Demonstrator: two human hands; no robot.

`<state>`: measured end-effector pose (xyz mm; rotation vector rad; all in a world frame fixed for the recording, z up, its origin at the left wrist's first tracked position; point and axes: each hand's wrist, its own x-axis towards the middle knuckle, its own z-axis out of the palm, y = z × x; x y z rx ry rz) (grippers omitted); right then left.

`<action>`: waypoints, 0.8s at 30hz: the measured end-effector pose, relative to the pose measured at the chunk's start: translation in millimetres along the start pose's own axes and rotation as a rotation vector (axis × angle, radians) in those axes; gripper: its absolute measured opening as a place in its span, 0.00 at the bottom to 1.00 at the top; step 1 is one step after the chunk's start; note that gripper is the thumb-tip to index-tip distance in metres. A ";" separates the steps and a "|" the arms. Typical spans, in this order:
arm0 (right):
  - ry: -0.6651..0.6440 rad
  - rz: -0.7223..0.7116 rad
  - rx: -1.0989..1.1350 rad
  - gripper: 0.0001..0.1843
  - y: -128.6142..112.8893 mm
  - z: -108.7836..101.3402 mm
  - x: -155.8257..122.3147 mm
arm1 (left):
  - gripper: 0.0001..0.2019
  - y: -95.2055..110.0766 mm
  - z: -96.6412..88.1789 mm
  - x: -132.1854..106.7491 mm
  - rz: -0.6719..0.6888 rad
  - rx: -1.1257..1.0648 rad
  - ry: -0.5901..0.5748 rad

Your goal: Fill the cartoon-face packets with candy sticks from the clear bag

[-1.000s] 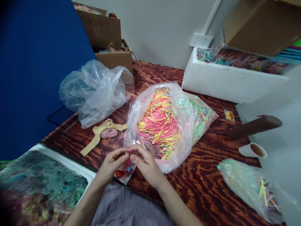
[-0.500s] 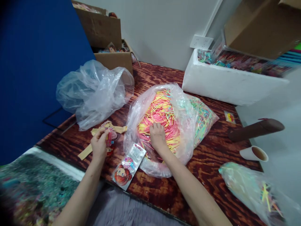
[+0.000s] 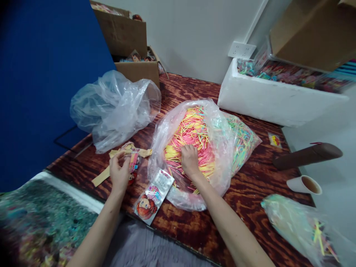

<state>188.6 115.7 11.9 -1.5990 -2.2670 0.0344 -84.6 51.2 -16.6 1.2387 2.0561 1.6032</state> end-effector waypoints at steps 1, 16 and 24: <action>-0.009 0.024 0.073 0.12 1.3 -0.8 1.0 | 0.15 2.7 -3.6 -2.4 0.007 0.015 0.005; -0.005 0.259 1.036 0.08 -19.3 -48.9 -41.9 | 0.14 58.7 -20.4 -40.3 0.196 0.131 -0.104; -0.032 0.365 1.139 0.10 -35.7 -0.2 -120.2 | 0.29 104.5 14.7 -120.1 0.615 0.097 -0.766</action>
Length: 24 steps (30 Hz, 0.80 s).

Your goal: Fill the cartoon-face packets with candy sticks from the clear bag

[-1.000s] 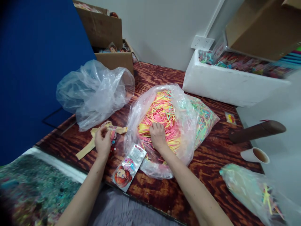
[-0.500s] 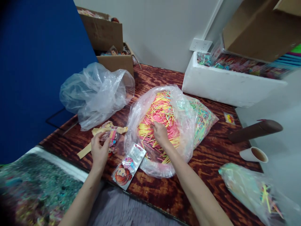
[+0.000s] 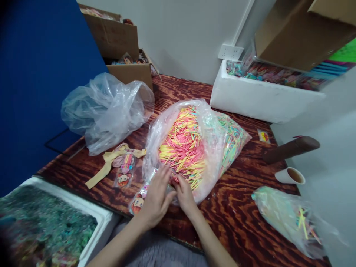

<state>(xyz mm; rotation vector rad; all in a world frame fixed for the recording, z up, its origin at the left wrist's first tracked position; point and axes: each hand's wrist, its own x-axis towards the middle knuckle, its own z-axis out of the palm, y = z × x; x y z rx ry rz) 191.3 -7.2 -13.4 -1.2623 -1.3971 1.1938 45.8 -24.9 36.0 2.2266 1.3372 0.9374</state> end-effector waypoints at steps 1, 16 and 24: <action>0.005 -0.017 0.011 0.11 3.2 0.3 -1.1 | 0.31 3.8 7.4 1.1 0.058 0.021 -0.084; -0.060 -0.037 0.020 0.10 -4.8 -9.4 -3.2 | 0.18 -50.6 -11.6 -37.5 -0.431 0.357 0.060; -0.078 -0.041 0.003 0.11 -3.0 -10.8 -5.8 | 0.08 -58.0 -15.4 -32.1 -0.486 0.010 0.177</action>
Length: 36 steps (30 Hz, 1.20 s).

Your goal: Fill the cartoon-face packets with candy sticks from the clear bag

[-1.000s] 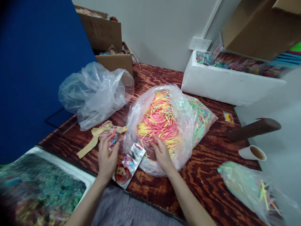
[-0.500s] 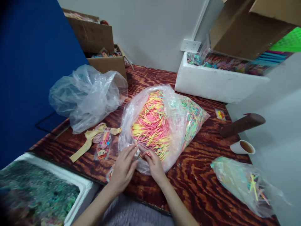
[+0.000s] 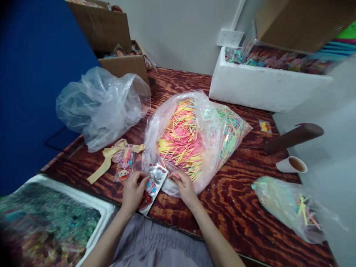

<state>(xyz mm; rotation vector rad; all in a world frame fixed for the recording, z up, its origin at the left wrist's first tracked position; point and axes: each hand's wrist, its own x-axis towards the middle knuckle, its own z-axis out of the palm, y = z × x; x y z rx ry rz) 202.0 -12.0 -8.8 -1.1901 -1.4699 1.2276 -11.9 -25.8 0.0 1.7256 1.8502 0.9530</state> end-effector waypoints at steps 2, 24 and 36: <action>0.000 -0.005 0.001 0.11 0.2 -0.1 -0.2 | 0.09 -1.6 -1.3 0.8 0.014 -0.033 -0.013; 0.025 0.018 0.014 0.10 1.0 0.5 -0.7 | 0.10 -5.0 -15.2 10.7 -0.201 -0.509 0.025; 0.026 0.017 0.027 0.10 3.6 1.2 -0.8 | 0.11 0.4 -16.4 10.4 -0.239 -0.510 0.026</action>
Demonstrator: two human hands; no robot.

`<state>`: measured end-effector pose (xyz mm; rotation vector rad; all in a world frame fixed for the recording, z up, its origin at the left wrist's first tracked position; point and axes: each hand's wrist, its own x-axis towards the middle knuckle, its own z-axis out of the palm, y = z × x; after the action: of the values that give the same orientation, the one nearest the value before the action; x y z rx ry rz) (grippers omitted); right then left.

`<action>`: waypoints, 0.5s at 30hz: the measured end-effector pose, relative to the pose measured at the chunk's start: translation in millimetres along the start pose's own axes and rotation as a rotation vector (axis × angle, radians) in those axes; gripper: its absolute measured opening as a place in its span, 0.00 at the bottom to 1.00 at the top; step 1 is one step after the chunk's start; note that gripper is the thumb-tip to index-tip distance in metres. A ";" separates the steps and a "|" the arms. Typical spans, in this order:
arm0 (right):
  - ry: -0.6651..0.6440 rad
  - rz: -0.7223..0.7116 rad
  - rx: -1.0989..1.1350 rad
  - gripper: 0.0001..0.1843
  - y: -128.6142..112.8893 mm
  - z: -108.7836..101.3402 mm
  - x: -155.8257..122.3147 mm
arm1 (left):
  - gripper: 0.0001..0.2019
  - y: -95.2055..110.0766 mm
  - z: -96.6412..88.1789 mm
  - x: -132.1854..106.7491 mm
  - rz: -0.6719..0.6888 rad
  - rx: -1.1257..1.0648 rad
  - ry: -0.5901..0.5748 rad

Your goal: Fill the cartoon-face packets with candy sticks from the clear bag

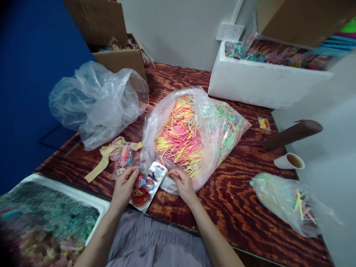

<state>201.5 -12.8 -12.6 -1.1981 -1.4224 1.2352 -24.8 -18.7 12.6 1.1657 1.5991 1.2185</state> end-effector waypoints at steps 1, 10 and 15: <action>0.000 0.000 -0.005 0.10 0.0 -0.1 -0.1 | 0.11 -0.6 0.9 0.3 -0.017 -0.033 0.004; -0.006 -0.003 -0.022 0.10 0.2 -0.7 1.1 | 0.11 2.4 0.3 1.5 -0.026 0.014 0.079; 0.031 0.061 0.083 0.09 -6.9 -1.1 1.3 | 0.10 9.0 8.5 -4.2 0.103 0.024 -0.068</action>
<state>201.5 -11.6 -5.6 -1.2066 -1.3082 1.2986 -13.9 -19.7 19.8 1.3046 1.5235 1.2148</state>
